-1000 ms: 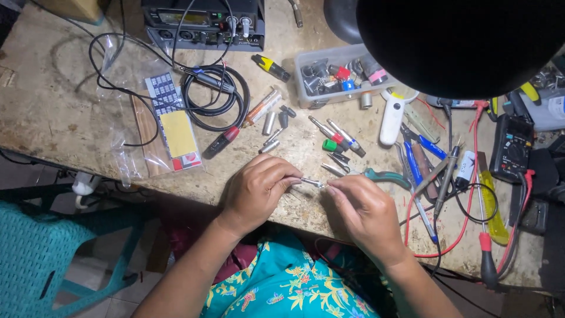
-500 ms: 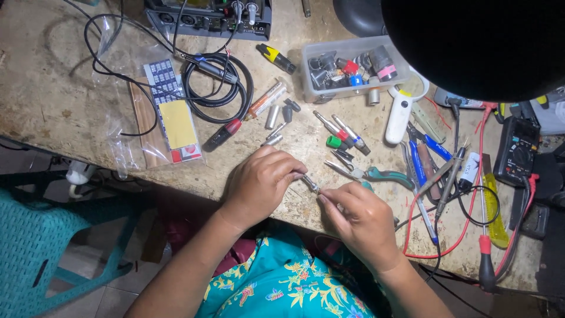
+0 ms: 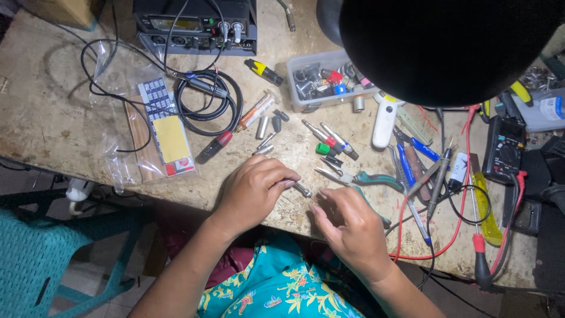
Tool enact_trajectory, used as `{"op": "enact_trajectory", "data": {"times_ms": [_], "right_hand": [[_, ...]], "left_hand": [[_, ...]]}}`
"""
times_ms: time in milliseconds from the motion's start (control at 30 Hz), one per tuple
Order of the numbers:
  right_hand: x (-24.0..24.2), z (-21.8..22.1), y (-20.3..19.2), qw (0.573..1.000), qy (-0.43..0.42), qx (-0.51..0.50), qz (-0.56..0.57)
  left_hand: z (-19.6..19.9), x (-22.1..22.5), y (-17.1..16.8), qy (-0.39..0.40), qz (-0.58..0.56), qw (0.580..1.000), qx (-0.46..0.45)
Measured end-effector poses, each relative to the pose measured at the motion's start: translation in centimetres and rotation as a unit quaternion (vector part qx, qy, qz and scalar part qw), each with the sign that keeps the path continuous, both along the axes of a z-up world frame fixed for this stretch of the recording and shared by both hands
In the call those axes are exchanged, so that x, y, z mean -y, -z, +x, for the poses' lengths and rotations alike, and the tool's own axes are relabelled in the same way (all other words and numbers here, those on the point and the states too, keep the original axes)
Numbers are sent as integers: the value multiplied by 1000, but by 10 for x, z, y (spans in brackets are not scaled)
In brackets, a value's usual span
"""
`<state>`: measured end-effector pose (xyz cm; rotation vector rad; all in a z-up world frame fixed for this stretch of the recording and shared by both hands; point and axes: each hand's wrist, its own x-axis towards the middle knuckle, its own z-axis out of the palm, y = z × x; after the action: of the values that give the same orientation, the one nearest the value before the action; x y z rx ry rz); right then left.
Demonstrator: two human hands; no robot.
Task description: Soldering wires to a small electronic connector and using pliers for assembly on a workbench.
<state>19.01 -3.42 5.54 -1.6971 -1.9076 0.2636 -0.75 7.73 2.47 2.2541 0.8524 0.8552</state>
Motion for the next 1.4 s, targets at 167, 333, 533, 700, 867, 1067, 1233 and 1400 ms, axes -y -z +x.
{"op": "enact_trajectory", "data": {"times_ms": [167,333,533,700,867,1067,1233,1400], "right_hand": [[9,22,-20,998,15,-7,64],[15,57,-22,992,76,93,42],[21,48,-19,986,72,130,72],[10,15,-11,991,37,131,14],[-6,-2,13,985,42,168,-8],[-11,-4,20,989,35,110,91],[-9,-6,7,994,23,70,79],[-2,-3,12,995,20,65,73]], "left_hand": [[-1,-1,-2,11,-5,1000,-25],[-1,1,2,3,9,1000,-28],[-7,-2,4,23,12,999,-33],[-3,-3,0,28,24,996,-76],[3,-3,5,22,66,993,-96],[3,-4,3,25,37,994,-97],[6,0,-1,35,18,999,-37],[9,2,2,21,31,998,-40]]}}
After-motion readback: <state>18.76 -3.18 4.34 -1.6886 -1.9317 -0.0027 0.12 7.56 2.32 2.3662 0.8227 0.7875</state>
